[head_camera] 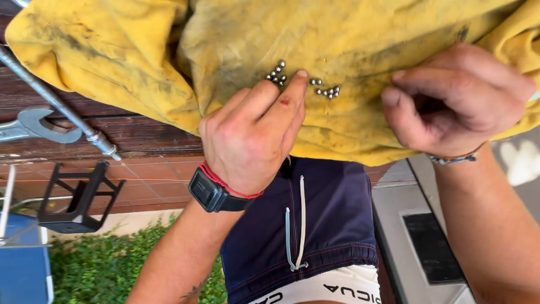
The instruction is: The person gathers small metal ball bearings from a yellow cloth on a wooden table, then transfers them into their left palm and arranges them into small groups. The person continues to pick up remaining bearings from the cloth and add them to the palm until most are collected.
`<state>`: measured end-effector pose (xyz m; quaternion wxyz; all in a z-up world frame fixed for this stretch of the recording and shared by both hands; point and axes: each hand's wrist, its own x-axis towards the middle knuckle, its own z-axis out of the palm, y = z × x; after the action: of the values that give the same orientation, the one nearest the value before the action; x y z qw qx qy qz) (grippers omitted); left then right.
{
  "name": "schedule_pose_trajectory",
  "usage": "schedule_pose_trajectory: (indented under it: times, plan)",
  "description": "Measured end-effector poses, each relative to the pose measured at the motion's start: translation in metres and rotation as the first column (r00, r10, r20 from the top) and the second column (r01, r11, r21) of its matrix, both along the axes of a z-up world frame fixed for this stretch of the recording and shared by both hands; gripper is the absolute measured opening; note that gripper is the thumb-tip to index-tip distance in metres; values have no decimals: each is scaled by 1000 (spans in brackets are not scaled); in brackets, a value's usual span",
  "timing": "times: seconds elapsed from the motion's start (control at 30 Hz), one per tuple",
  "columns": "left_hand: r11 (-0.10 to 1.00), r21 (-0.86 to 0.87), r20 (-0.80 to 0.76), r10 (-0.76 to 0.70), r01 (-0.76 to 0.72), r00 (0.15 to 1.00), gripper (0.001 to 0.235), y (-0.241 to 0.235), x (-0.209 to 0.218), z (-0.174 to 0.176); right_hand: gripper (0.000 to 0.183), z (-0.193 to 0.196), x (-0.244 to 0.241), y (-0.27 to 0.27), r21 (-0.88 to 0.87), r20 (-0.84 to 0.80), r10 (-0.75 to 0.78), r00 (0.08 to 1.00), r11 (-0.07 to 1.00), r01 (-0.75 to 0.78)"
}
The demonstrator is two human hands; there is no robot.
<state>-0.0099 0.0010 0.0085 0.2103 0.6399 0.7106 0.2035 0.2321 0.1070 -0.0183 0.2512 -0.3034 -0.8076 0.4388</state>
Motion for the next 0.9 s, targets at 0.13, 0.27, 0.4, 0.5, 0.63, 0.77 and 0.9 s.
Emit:
schedule_pose_trajectory:
  times: [0.13, 0.27, 0.4, 0.5, 0.63, 0.77, 0.9]
  plan:
    - [999, 6, -28, -48, 48, 998, 11, 3, -1, -1, 17, 6, -4, -1, -43, 61, 0, 998, 999, 3]
    - [994, -61, -60, -90, 87, 994, 7, 4, -1, 4, 19, -4, 6, -6, -64, 53, 9, 999, 998, -5]
    - [974, -155, 147, -144, 167, 979, 6, 3, -13, 19, 22, -3, 12, -9, -12, 118, 48, 992, 999, -47]
    - [975, -146, 176, -138, 164, 975, 14, -7, -21, 17, 23, 10, -3, -29, 112, 245, 67, 967, 989, -97]
    - [983, -130, 179, -107, 131, 978, 15, -20, -22, 5, 17, 30, -45, -50, 154, 450, -3, 893, 985, -75]
    - [987, -122, 172, -80, 102, 982, 8, -24, -22, -2, 14, 29, -55, -53, 157, 484, -34, 875, 986, -49]
    - [997, -36, 215, -61, 71, 975, 8, -30, -27, -12, 22, 33, -57, -54, 98, 475, -24, 879, 995, -26]
